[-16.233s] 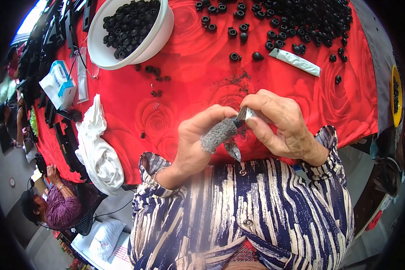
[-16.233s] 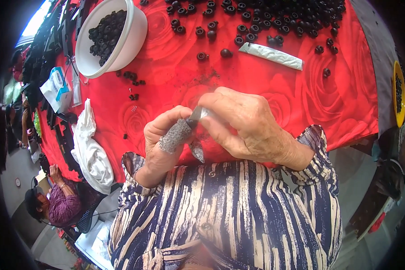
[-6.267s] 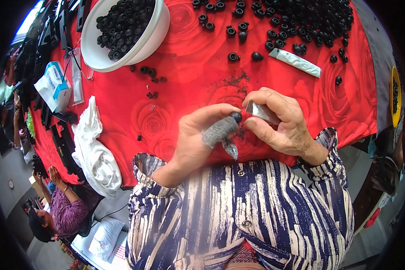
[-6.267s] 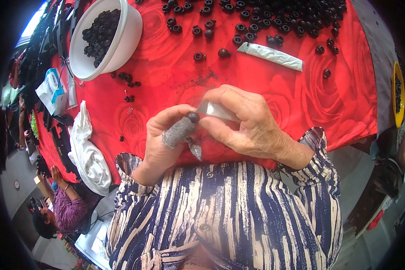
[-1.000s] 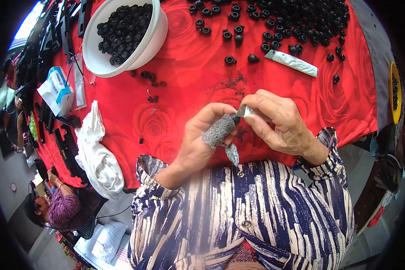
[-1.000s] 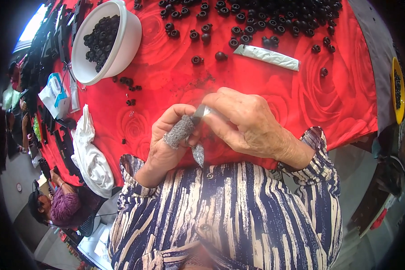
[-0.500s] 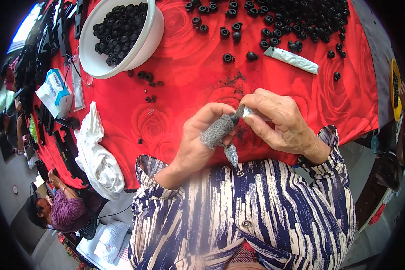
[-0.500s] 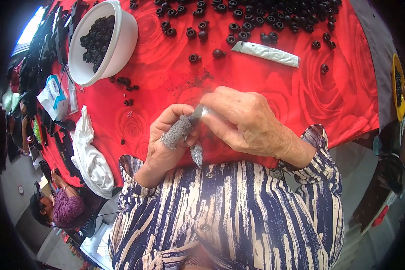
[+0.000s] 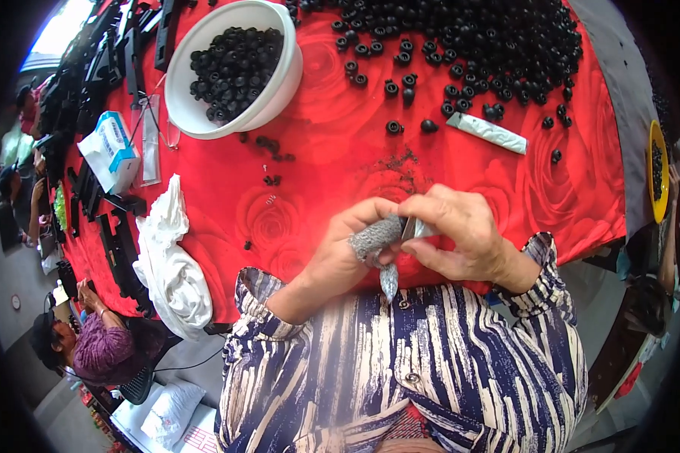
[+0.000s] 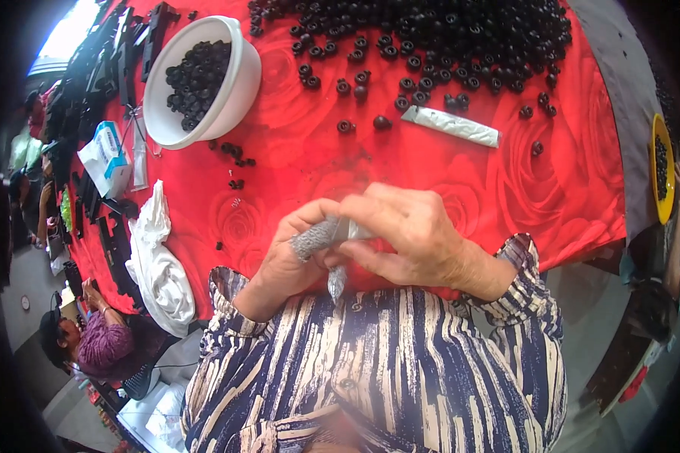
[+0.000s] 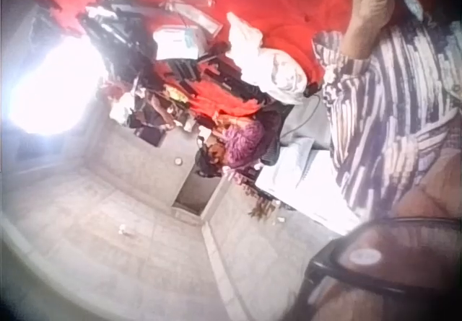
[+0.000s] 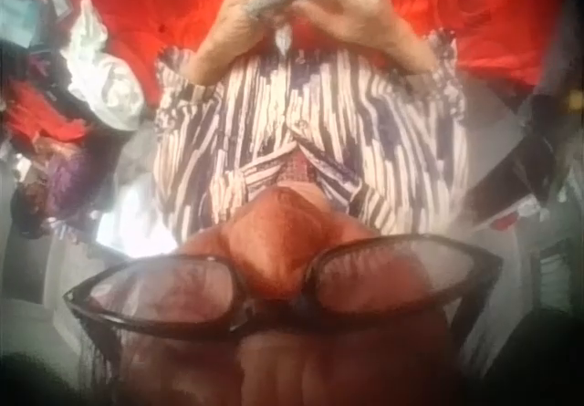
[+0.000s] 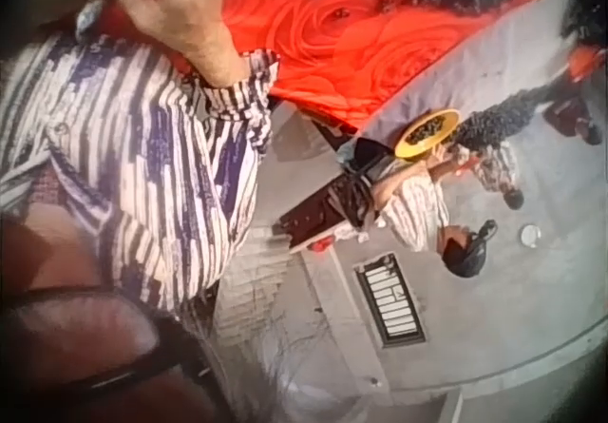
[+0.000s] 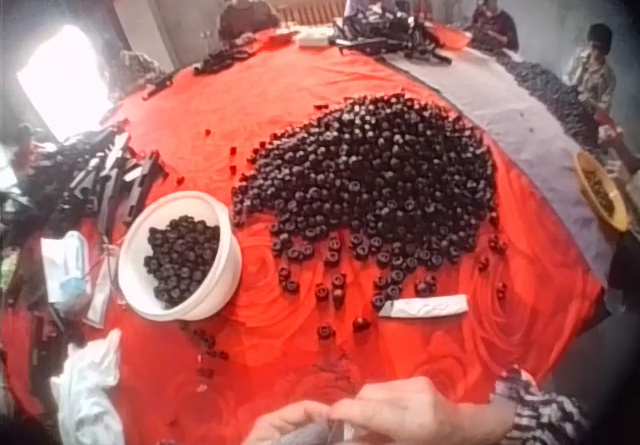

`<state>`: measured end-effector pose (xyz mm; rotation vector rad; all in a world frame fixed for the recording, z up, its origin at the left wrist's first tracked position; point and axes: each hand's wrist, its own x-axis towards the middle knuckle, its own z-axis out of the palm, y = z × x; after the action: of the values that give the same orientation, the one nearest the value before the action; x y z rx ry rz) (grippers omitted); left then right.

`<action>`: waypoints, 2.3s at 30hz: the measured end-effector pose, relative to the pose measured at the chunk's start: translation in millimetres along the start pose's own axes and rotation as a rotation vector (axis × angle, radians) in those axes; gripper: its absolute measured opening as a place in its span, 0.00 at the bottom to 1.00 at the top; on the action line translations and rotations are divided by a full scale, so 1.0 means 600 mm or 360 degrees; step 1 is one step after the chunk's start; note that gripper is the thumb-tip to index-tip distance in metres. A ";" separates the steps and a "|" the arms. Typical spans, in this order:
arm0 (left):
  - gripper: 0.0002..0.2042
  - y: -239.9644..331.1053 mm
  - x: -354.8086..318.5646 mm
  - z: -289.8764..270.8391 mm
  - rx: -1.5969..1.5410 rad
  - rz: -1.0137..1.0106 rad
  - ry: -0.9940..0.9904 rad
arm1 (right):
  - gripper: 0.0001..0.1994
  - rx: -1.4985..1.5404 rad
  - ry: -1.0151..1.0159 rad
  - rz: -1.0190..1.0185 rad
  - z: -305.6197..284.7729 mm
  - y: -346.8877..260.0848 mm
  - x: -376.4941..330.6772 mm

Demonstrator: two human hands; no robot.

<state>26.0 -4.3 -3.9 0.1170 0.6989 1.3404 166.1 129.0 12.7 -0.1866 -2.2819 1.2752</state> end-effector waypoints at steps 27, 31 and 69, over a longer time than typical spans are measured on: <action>0.11 0.260 -0.014 0.022 0.1714 0.1600 0.0994 | 0.10 -0.0250 0.0258 -0.0293 0.017 0.003 -0.005; 0.09 0.202 0.004 0.044 0.2189 0.1426 0.0752 | 0.11 -0.0277 0.0293 -0.0239 0.011 0.017 -0.006; 0.12 -0.031 -0.051 0.017 -0.0093 0.0526 -0.0008 | 0.17 -0.0160 0.0219 -0.0217 0.032 -0.043 -0.032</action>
<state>45.2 -34.1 7.6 0.1951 0.6541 1.6746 176.2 93.8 18.7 -0.1466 -2.2022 1.0476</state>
